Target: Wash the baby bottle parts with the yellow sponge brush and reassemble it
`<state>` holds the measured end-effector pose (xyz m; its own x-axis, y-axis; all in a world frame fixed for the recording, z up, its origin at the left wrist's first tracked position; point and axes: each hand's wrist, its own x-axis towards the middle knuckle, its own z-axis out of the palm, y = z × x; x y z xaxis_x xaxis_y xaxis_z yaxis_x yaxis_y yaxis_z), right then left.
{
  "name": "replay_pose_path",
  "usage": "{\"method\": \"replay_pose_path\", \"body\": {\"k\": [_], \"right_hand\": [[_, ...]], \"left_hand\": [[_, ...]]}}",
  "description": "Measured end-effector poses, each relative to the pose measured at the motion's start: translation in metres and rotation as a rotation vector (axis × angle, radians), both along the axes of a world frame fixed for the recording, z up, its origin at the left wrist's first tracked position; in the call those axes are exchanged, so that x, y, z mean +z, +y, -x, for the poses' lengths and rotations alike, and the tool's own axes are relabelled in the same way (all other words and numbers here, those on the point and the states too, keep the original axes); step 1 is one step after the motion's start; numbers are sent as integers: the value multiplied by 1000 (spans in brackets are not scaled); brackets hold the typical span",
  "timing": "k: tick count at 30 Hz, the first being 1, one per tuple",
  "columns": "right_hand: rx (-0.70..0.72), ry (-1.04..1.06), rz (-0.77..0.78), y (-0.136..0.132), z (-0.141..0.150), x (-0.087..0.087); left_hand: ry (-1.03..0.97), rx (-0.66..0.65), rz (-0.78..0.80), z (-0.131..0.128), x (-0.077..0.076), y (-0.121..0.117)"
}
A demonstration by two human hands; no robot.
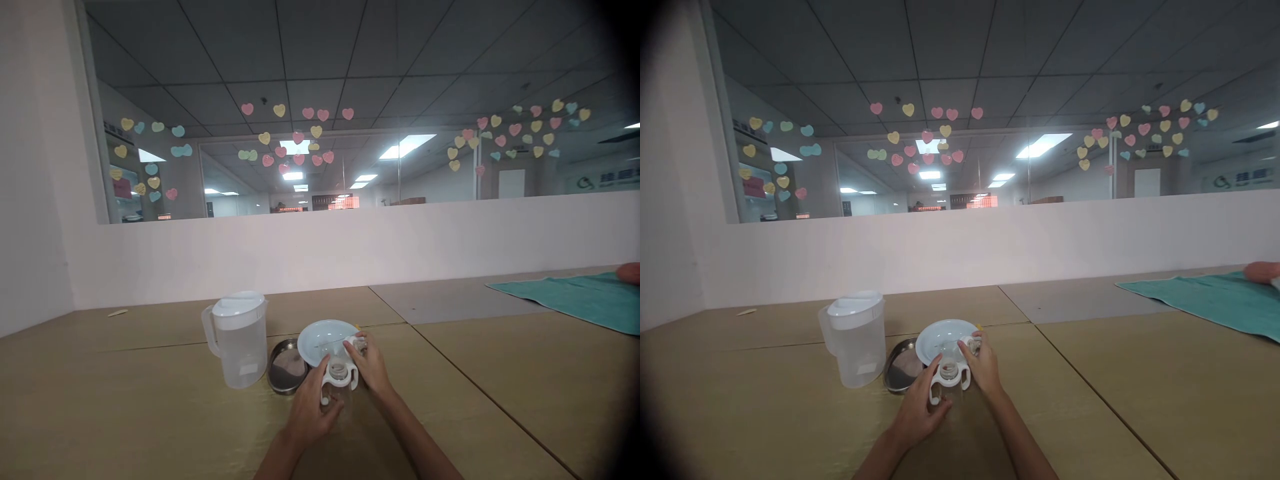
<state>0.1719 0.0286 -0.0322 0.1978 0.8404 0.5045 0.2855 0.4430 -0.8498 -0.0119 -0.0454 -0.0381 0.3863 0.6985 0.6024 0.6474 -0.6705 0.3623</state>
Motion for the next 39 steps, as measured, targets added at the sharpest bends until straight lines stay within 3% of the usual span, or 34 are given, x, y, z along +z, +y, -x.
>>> {"method": "replay_pose_path", "body": {"k": [6, 11, 26, 39], "right_hand": [[-132, 50, -36, 7, -6, -3], [-37, 76, -117, 10, -7, -7], [-32, -97, -121, -11, -3, 10], [-64, -283, -11, -2, -18, -11]], "left_hand": [[2, 2, 10, 0, -1, -2], [-13, -3, 20, 0, 1, -2], [21, 5, 33, 0, 3, -4], [-18, -5, 41, -10, -2, -14]]}}
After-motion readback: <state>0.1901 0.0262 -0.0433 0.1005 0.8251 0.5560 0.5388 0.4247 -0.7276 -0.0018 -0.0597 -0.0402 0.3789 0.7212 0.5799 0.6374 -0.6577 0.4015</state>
